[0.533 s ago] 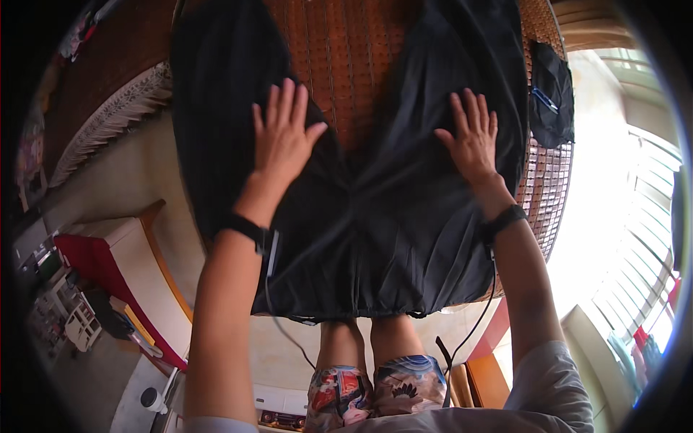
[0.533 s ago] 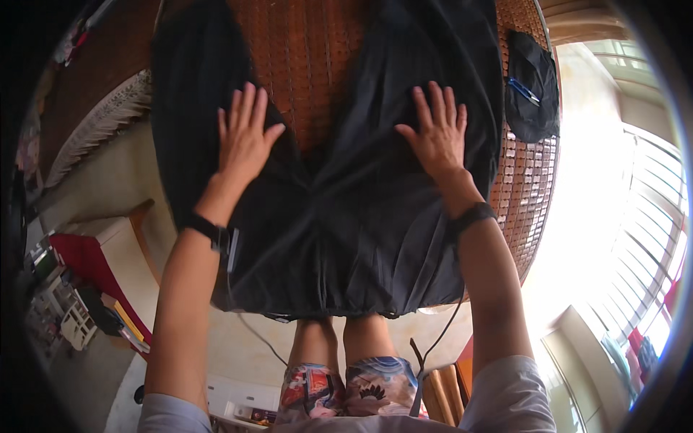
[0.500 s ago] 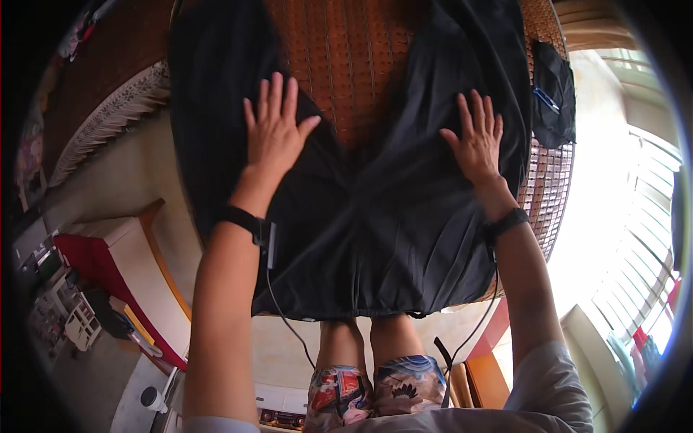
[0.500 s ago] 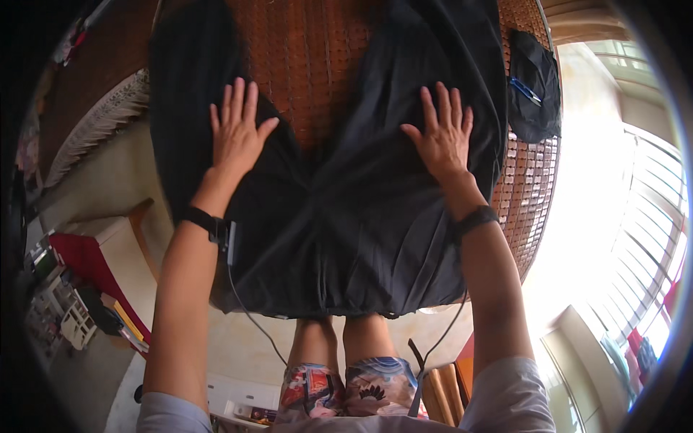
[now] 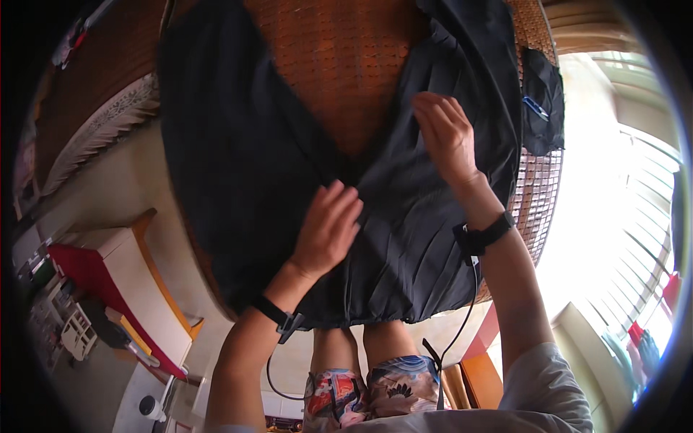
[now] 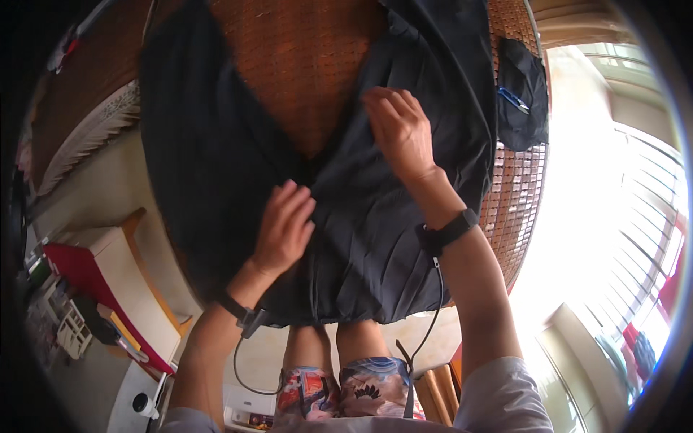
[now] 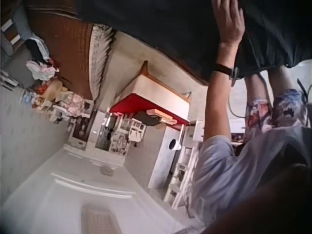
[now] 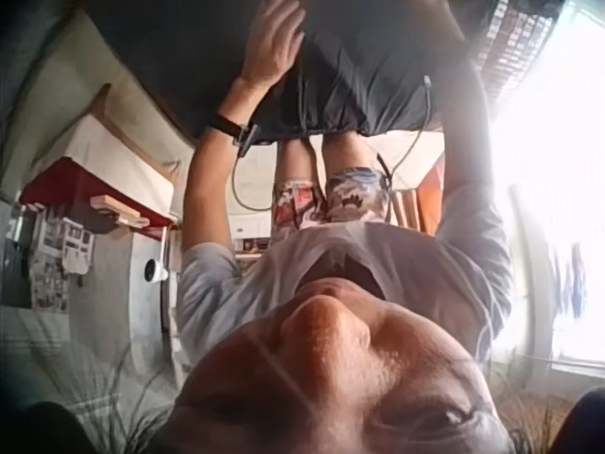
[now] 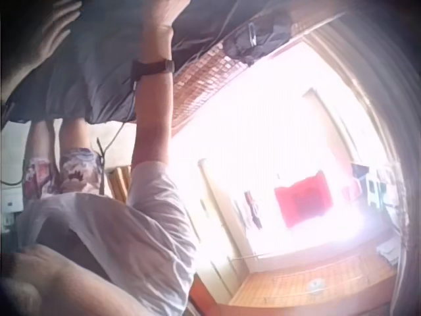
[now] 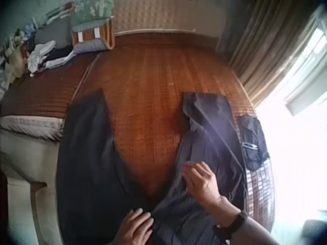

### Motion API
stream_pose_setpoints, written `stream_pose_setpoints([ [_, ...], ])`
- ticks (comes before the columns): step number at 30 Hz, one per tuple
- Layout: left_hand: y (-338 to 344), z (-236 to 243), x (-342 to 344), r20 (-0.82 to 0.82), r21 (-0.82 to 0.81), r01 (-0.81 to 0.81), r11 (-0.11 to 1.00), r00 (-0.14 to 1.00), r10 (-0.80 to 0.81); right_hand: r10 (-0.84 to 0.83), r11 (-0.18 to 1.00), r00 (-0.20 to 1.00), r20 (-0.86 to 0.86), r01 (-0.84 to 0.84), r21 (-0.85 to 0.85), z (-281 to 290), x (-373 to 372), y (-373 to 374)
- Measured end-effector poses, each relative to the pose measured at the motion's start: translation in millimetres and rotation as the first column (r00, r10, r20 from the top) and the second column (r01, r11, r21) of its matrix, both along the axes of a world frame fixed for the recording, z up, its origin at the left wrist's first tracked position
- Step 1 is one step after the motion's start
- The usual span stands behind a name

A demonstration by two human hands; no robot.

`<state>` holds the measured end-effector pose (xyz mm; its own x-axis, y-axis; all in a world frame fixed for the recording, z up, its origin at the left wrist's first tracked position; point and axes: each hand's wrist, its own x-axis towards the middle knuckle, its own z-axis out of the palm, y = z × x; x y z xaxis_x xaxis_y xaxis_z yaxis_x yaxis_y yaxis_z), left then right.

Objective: The person lays out a pair of black pants on a bed and uses a needle and thread to sew the fabric. They cut the thread with a pair of scissors and handle items from a bowl.

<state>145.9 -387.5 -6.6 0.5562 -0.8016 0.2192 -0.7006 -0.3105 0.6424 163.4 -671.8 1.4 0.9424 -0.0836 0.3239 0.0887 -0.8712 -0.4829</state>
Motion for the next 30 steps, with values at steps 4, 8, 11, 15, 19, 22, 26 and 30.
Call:
stream_pose_setpoints([
  [4,-19,-13,54,0.041,0.003,0.02,1.0,0.999,-0.02,-0.019,0.998,1.0,-0.008,0.019,-0.066,-8,-13,2],
  [8,-26,-23,45,0.06,0.378,0.054,0.924,0.995,-0.083,-0.25,0.949,0.966,-0.061,0.232,-0.216,-13,-26,-32],
  [11,-31,-31,30,0.069,0.401,-0.052,0.915,0.997,0.027,-0.439,0.864,0.897,0.047,0.436,-0.254,-13,-20,-70],
  [15,-21,-50,30,0.168,0.243,-0.016,0.97,0.985,-0.026,-0.452,0.892,0.892,-0.011,0.452,-0.017,-23,-5,-133],
  [19,-19,-61,30,0.163,0.264,-0.007,0.965,0.986,-0.037,-0.393,0.91,0.91,-0.131,0.406,0.083,-40,13,-169],
  [22,-20,-66,28,0.151,0.271,-0.019,0.962,0.988,-0.023,-0.214,0.977,0.957,-0.193,0.211,-0.038,-58,21,-191],
  [26,-29,-75,24,0.149,0.258,-0.045,0.965,0.989,0.006,-0.432,0.844,0.896,-0.101,0.362,-0.395,-72,35,-209],
  [30,-6,-71,30,0.159,0.354,-0.048,0.934,0.987,-0.01,-0.543,0.79,0.833,0.107,0.55,-0.272,-49,18,-221],
])
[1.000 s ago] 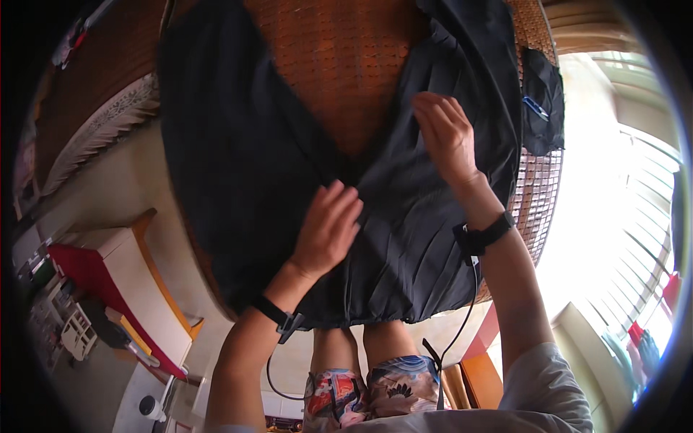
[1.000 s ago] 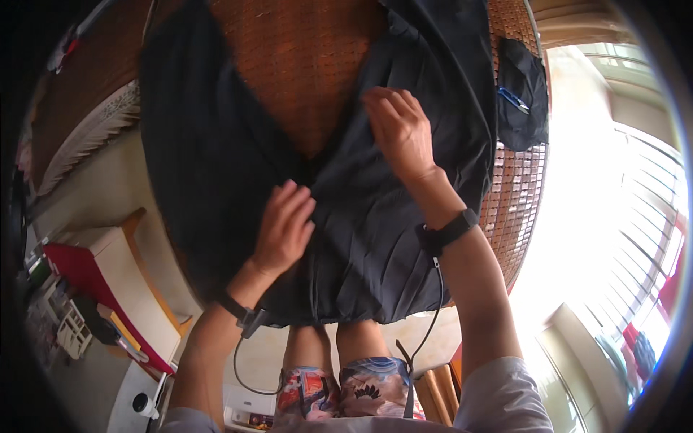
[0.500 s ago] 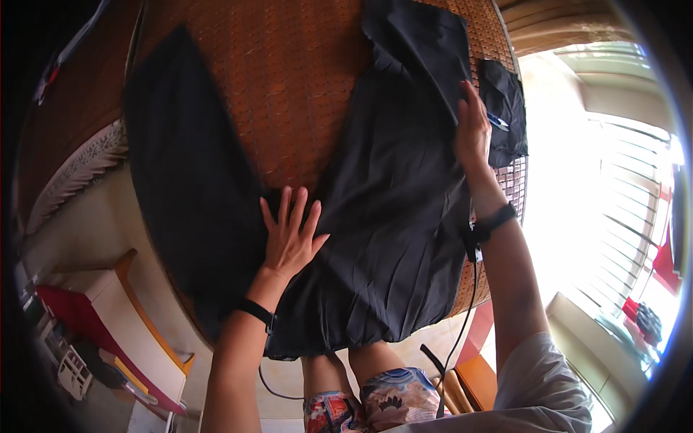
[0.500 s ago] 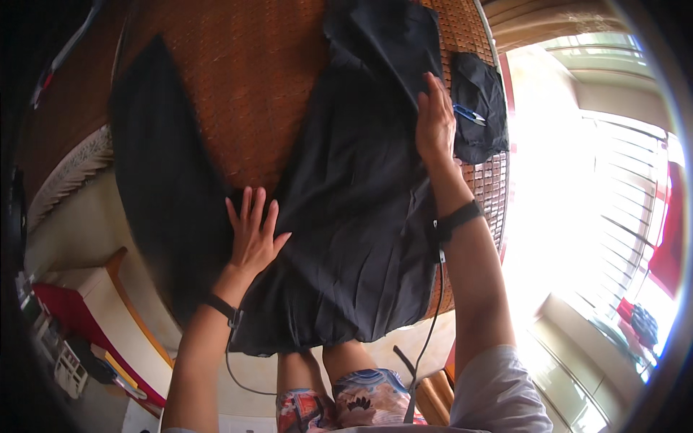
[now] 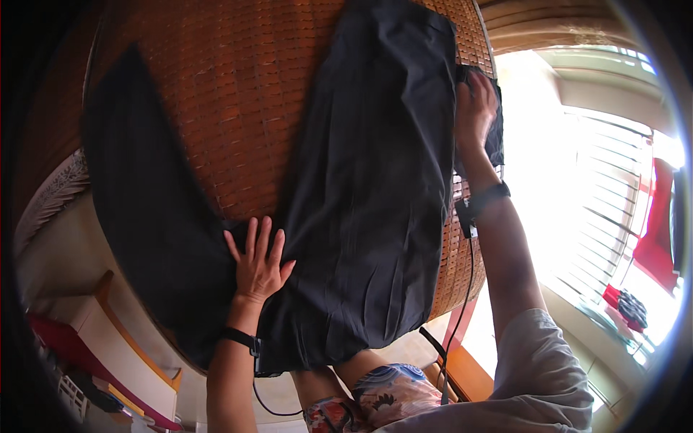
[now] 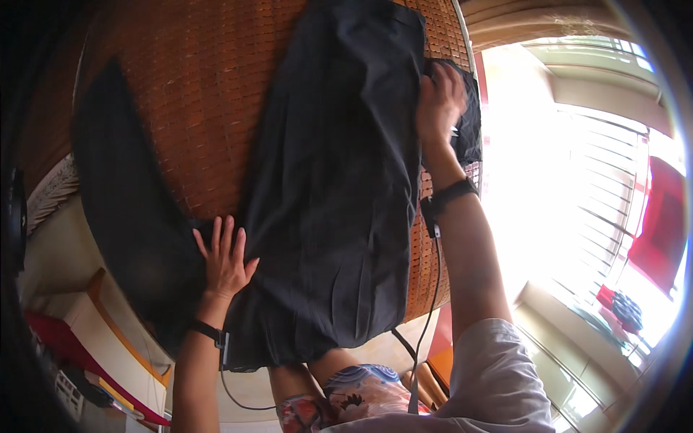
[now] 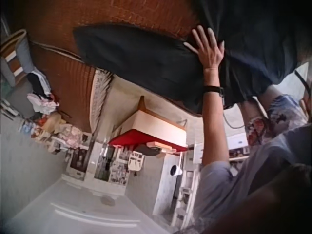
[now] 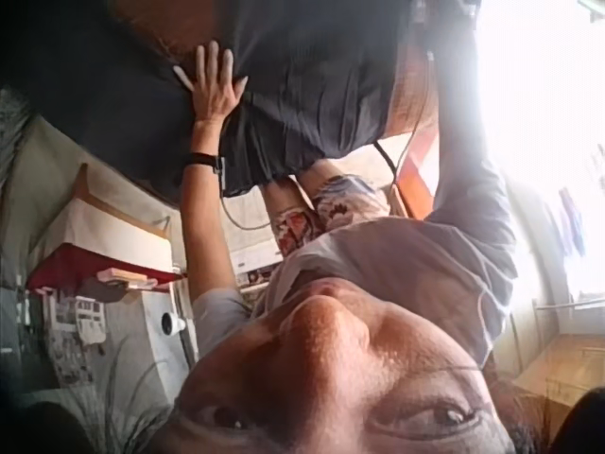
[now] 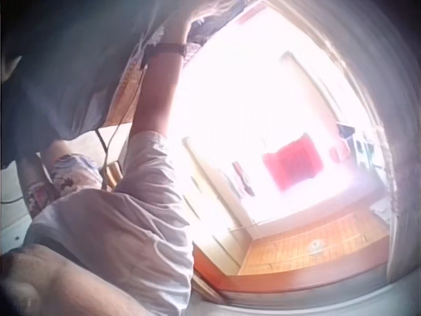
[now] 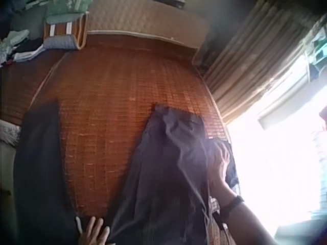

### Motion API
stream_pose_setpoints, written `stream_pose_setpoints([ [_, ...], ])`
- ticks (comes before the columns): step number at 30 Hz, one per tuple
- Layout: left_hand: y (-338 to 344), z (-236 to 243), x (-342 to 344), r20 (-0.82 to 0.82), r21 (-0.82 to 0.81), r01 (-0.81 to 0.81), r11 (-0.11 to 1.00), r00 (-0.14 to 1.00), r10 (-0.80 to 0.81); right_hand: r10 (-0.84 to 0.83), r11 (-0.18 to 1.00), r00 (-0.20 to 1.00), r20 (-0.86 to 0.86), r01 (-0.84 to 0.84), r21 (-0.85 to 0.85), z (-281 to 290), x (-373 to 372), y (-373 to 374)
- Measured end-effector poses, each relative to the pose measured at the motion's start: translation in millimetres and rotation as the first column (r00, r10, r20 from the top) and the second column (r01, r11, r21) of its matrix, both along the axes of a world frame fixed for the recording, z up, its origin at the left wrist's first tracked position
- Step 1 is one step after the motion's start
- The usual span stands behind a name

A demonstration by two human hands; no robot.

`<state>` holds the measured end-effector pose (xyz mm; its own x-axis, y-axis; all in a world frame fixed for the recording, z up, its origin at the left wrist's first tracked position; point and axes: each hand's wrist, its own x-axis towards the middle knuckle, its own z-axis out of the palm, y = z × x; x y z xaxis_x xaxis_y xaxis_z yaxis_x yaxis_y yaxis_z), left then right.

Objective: The person lays out a pair of black pants on a bed and uses a needle and thread to sew the fabric. They cut the thread with a pair of scissors and handle items from a bowl.

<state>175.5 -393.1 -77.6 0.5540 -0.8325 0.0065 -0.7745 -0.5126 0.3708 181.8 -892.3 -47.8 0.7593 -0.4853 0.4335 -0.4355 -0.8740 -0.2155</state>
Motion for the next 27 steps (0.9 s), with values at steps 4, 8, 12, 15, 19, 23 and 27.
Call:
stream_pose_setpoints([
  [4,-17,-6,-2,0.015,-0.017,0.011,1.0,1.0,-0.011,-0.186,0.981,0.963,-0.198,0.194,0.023,-6,-62,-63],
  [8,-13,-3,-2,0.047,0.006,0.017,1.0,0.999,-0.017,-0.063,0.996,0.911,-0.409,0.083,0.031,-15,-89,-35],
  [12,-9,2,1,0.077,0.015,0.031,0.999,0.997,-0.032,-0.023,0.997,0.93,-0.367,0.046,0.055,-8,-113,-34],
  [15,-17,5,-5,0.068,0.031,0.034,0.999,0.997,-0.036,-0.029,0.994,0.934,-0.357,0.064,0.087,-4,-150,-30],
  [19,-38,19,-7,0.035,0.08,0.05,0.996,0.998,-0.053,-0.07,0.969,0.96,-0.27,0.13,0.21,26,-192,-14],
  [23,-37,44,-9,-0.014,0.001,-0.037,0.999,0.999,0.037,-0.012,0.958,1.0,-0.027,0.019,0.288,67,-199,53],
  [27,-23,90,-75,-0.745,-0.27,-0.327,0.905,0.667,0.019,0.285,0.913,0.942,-0.175,-0.212,0.347,133,-177,211],
])
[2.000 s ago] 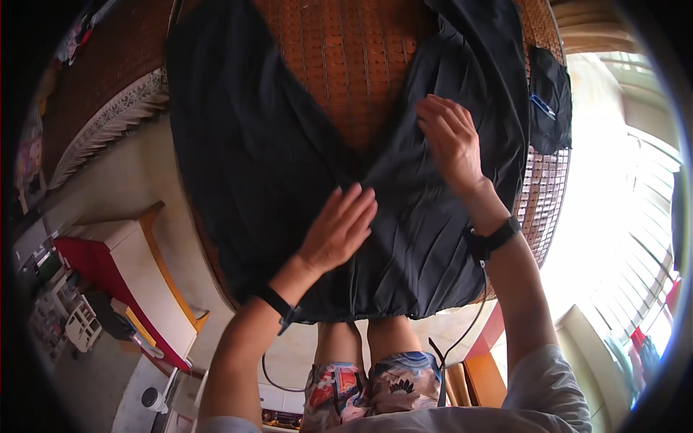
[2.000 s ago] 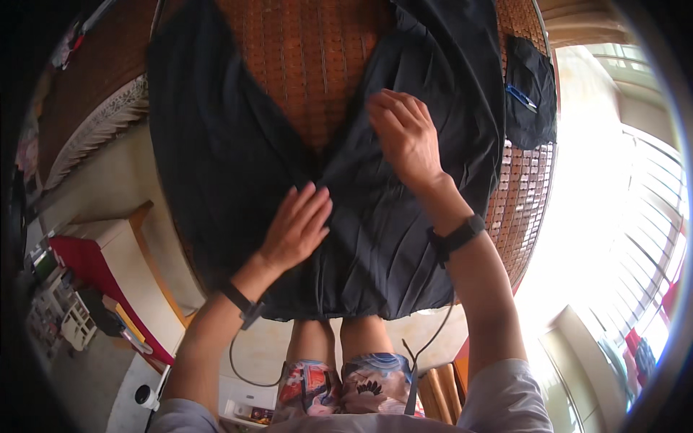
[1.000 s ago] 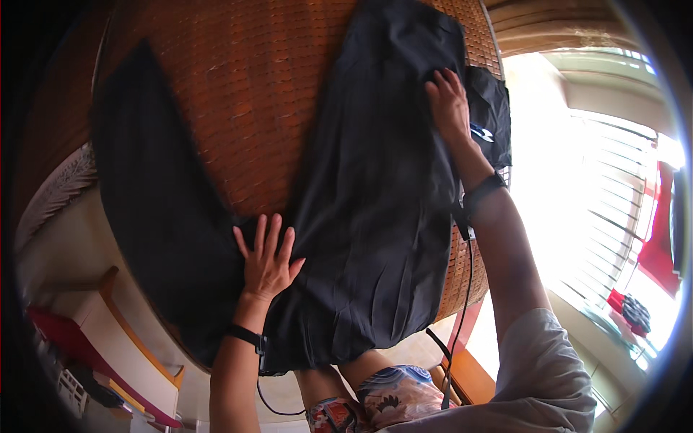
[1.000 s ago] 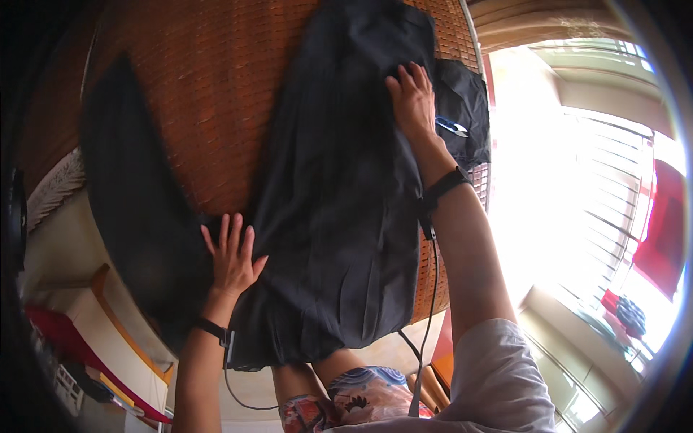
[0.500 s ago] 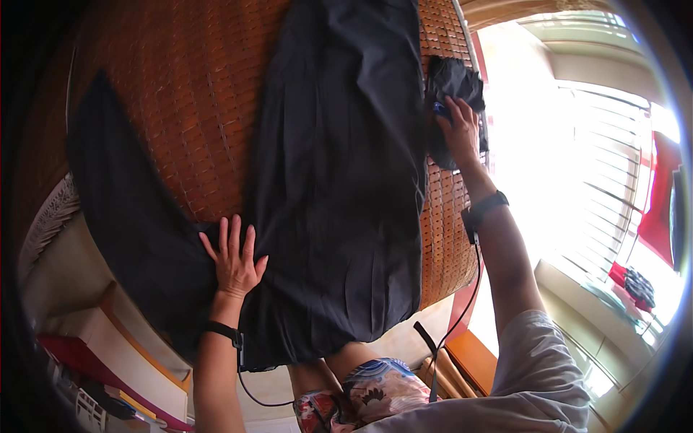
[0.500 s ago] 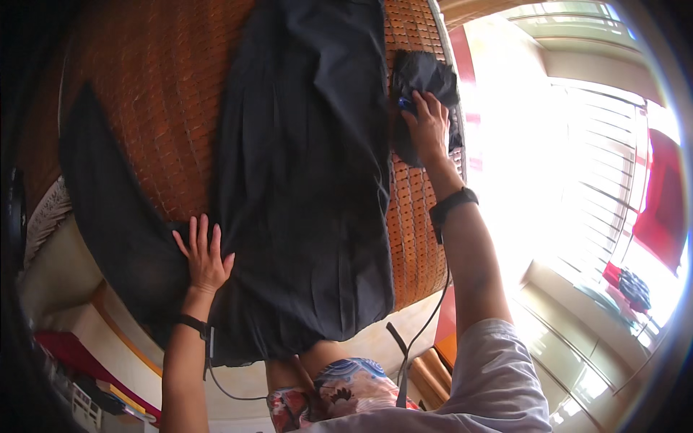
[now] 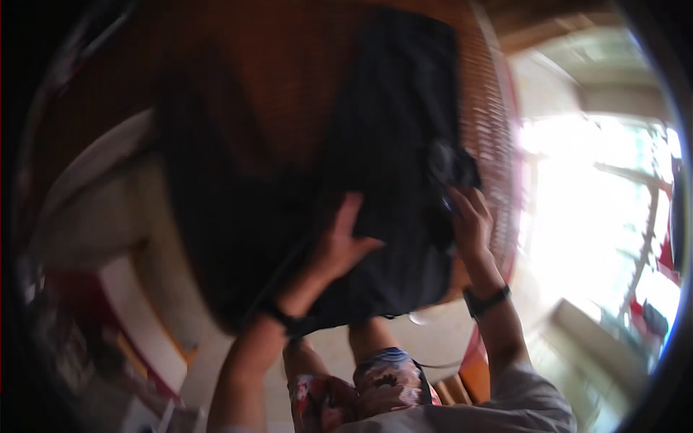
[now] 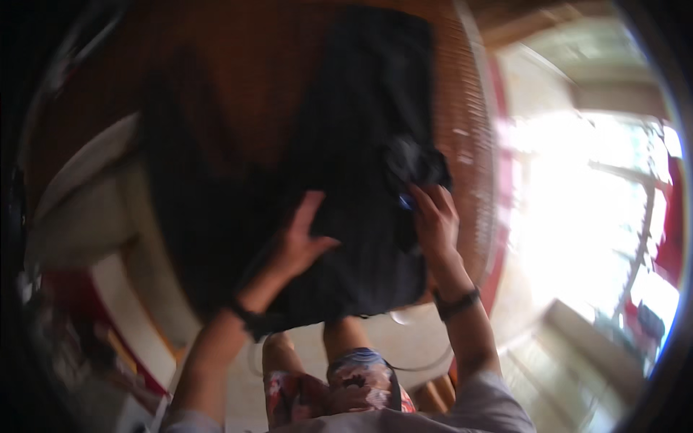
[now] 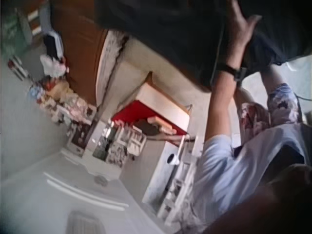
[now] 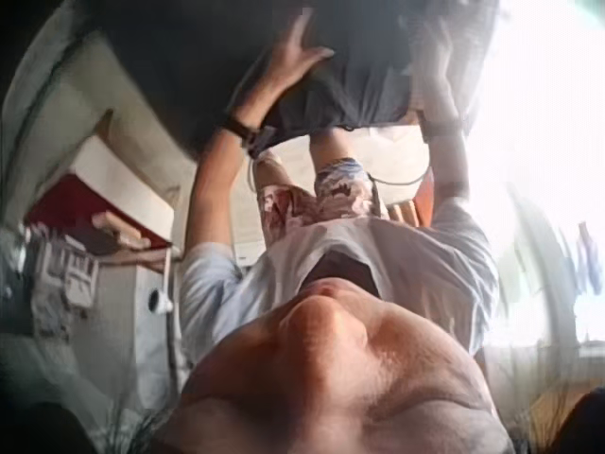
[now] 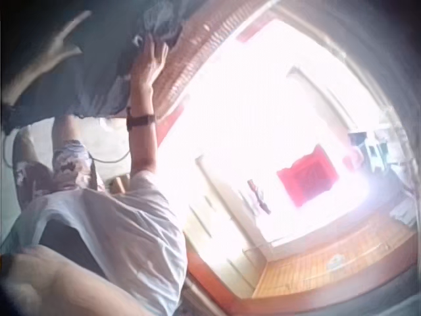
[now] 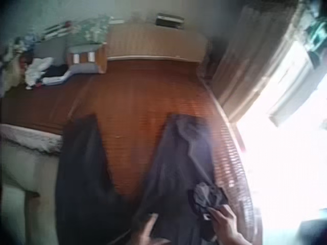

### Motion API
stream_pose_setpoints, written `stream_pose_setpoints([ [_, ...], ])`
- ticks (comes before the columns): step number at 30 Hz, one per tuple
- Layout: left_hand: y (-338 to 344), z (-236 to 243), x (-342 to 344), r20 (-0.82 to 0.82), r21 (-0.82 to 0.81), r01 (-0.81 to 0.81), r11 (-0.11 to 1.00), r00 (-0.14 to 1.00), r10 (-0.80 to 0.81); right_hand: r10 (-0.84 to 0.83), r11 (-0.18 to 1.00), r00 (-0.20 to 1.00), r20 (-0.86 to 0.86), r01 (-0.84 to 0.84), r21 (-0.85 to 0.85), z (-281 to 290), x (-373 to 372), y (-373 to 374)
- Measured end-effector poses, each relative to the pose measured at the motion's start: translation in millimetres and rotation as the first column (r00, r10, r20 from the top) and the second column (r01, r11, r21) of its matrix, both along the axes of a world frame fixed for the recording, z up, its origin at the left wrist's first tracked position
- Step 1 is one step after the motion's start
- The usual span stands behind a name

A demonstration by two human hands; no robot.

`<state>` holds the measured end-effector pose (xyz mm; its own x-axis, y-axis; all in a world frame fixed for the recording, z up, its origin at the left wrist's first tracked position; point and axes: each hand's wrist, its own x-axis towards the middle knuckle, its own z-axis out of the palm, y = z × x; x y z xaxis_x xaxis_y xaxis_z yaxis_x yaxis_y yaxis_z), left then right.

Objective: The person lays out a pair of black pants on a bed and uses a needle and thread to sew the fabric. They cut the thread with a pair of scissors and handle items from a bowl.

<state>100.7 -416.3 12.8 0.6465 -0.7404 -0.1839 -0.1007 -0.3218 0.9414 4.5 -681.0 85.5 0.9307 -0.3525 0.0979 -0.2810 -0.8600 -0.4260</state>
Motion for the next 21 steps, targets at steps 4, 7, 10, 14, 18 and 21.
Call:
stream_pose_setpoints([
  [4,-8,68,-60,-0.655,-0.034,-0.106,0.994,0.754,0.058,0.241,0.965,0.969,0.057,-0.245,0.09,29,-11,123],
  [7,77,83,-74,-0.833,0.018,-0.736,0.677,0.363,0.417,0.373,0.919,0.918,0.138,-0.386,0.084,51,18,250],
  [10,243,111,-41,-0.781,0.283,-0.674,0.682,0.252,0.572,0.536,0.821,0.84,0.086,-0.542,0.176,58,35,388],
  [14,435,94,23,-0.456,0.185,-0.971,0.149,0.049,0.889,0.564,0.786,0.824,0.04,-0.552,0.278,85,45,510],
  [18,637,116,129,-0.681,-0.162,-0.955,-0.25,-0.075,0.728,0.598,0.78,0.801,-0.039,-0.57,0.258,73,42,563],
  [21,789,125,184,-0.757,-0.354,-0.866,-0.354,0.043,0.652,0.603,0.789,0.781,-0.164,-0.551,0.272,63,42,586],
])
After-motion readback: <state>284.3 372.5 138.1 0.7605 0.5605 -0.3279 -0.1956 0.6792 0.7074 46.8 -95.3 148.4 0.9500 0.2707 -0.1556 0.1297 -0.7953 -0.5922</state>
